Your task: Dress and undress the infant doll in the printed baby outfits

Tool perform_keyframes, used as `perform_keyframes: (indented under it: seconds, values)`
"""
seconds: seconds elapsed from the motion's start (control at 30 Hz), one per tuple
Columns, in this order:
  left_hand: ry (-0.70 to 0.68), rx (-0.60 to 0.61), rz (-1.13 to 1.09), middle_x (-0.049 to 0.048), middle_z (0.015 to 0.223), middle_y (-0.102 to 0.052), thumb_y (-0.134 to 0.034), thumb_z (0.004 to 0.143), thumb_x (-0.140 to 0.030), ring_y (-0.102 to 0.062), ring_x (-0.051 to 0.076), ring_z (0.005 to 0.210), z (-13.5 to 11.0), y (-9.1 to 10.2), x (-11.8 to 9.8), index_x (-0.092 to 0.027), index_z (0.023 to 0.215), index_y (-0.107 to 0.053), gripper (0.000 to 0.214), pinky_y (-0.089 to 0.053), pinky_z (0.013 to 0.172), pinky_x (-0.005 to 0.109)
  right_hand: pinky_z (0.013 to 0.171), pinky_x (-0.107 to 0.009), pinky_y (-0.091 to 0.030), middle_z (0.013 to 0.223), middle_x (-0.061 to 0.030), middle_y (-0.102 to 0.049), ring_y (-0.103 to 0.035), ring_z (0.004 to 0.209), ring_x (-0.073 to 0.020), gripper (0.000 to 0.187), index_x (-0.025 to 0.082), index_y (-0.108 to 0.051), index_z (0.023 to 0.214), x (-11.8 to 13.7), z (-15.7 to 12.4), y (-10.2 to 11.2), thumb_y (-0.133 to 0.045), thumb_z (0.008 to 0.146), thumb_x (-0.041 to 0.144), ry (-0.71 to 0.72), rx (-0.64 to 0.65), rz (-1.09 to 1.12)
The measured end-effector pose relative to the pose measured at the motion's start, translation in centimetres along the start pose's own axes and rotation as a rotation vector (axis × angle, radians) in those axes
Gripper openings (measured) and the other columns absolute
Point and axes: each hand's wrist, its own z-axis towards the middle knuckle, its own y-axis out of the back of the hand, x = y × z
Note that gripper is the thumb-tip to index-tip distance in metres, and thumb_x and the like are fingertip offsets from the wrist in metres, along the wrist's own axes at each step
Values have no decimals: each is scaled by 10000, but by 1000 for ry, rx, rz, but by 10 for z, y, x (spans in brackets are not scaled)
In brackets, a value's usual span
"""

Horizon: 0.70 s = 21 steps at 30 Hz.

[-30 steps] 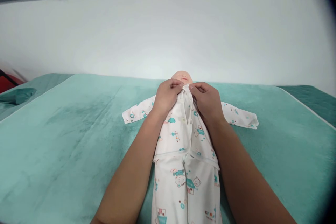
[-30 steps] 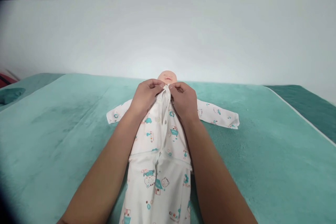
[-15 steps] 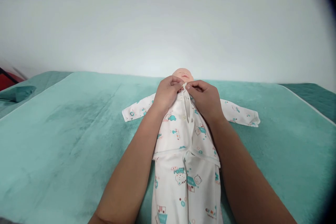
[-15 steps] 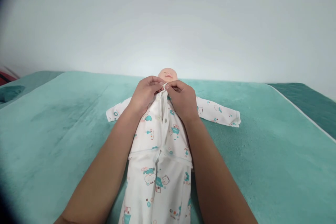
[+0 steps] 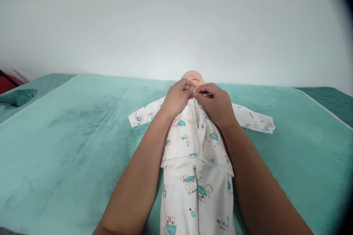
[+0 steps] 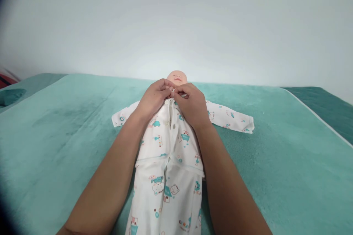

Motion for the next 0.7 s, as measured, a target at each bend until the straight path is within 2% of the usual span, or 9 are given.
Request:
perform_keyframes:
  seconds: [0.17,0.3,0.5,0.6,0.7]
  values:
    - [-21,-12,109,9,793,-634,-516,909,-314,-554,146,751,-3,0,-8,-210,843,-628,167,-411,691,265,799,-332,-464,985,-19,-701,-615,884,-185,125,245,-728,796,0,0,3,-614,841,270,-37,38,55]
    - [-3,-22,163,-2,783,-632,-553,898,-371,-532,143,698,-6,-2,-14,-223,895,-645,174,-381,637,266,833,-337,-463,1025,-23,-709,-618,928,-191,155,236,-726,806,-1,0,5,-591,862,287,-62,71,110]
    - [-17,18,200,-3,799,-629,-560,867,-295,-533,147,709,-7,-2,-14,-233,992,-662,173,-374,639,274,827,-338,-480,925,-15,-700,-625,857,-175,112,215,-675,865,-10,2,5,-679,791,298,-190,92,223]
    - [-35,14,210,-18,735,-575,-526,859,-244,-485,136,653,-6,-2,-11,-233,1017,-658,206,-355,620,275,848,-328,-490,969,-18,-694,-634,892,-166,133,217,-627,882,-17,3,3,-688,781,277,-180,72,344]
    - [-29,8,209,-18,735,-562,-504,848,-207,-471,134,638,-6,-2,-10,-233,1052,-651,253,-345,614,276,858,-329,-491,990,-22,-693,-634,898,-161,122,221,-609,887,-19,4,1,-668,784,252,-177,62,344]
